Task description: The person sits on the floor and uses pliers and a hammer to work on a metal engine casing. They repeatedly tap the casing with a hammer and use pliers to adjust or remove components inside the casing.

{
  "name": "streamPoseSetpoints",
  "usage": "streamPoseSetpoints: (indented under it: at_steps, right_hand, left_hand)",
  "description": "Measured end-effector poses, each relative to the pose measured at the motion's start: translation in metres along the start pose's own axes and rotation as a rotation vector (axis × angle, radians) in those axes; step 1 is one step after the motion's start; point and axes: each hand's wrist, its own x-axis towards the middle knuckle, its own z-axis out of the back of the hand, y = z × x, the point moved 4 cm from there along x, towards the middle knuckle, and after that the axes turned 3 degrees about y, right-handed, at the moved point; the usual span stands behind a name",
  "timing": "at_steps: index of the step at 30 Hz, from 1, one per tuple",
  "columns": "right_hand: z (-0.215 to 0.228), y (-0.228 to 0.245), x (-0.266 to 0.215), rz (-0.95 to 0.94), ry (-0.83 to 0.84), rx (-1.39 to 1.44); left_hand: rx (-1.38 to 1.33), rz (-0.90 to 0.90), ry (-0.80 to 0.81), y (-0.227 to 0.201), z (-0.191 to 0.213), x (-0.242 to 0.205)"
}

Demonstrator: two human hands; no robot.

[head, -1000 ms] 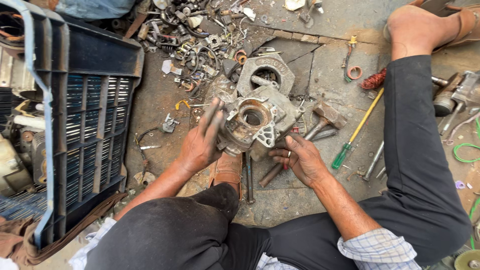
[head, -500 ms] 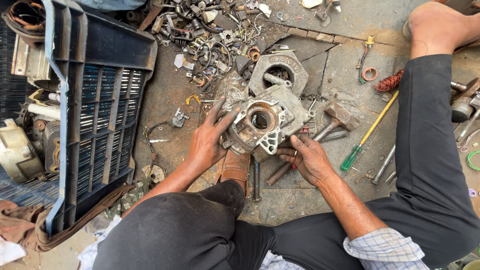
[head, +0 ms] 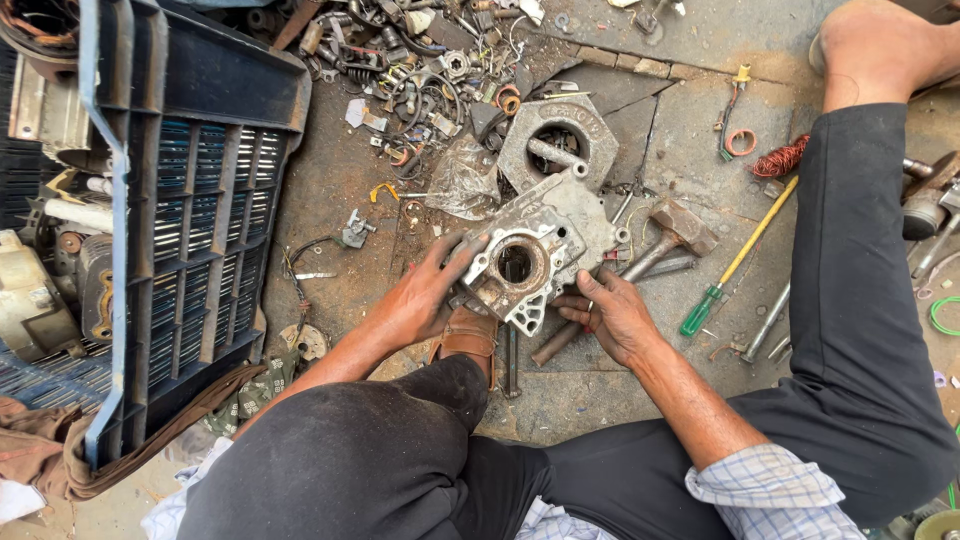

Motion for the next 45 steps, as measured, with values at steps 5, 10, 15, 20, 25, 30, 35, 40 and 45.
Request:
streamPoseSetpoints:
  at_steps: [5,10,15,20,25,30,35,40,45]
  right_hand:
    - [0.008,-0.003,0.004,-0.016,-0.043,-0.056]
    - [0.005,-0.003,0.004,-0.009,-0.035,-0.056]
    - [0.001,-0.005,0.004,-0.004,-0.005,-0.02]
    - [0.002,-0.01,0.007,-0.027,0.016,0.067]
    - [-0.001,0.0,0.003,0.008,0.012,0.122]
    - [-0.005,0.036,0.002,0.128,0.047,0.079]
    - [-0.018,0.053,-0.008,0.213,0.07,0.074]
    - [-0.027,0.041,-0.014,0.206,0.108,-0.056]
    - [-0.022,0.032,-0.013,0.195,0.116,-0.054]
  left_hand:
    - [-0.206,0.011,0.114,0.01,-0.02,-0.01]
    - [-0.285,-0.061,-0.095,0.001,-0.026,-0.008]
    - [-0.313,-0.056,-0.268,-0.012,-0.02,-0.003]
    - [-0.22,-0.116,-0.355,-0.023,-0.013,-0.001]
    - [-0.193,-0.18,-0.379,-0.023,-0.016,0.0]
    - [-0.205,-0.262,-0.519,-0.015,-0.021,0.012]
    - [-0.154,-0.207,-0.55,-0.012,-0.02,0.034]
    - [-0.185,-0.165,-0.544,-0.011,-0.022,0.038]
    - [-0.198,-0.282,-0.581,-0.018,-0.016,0.031]
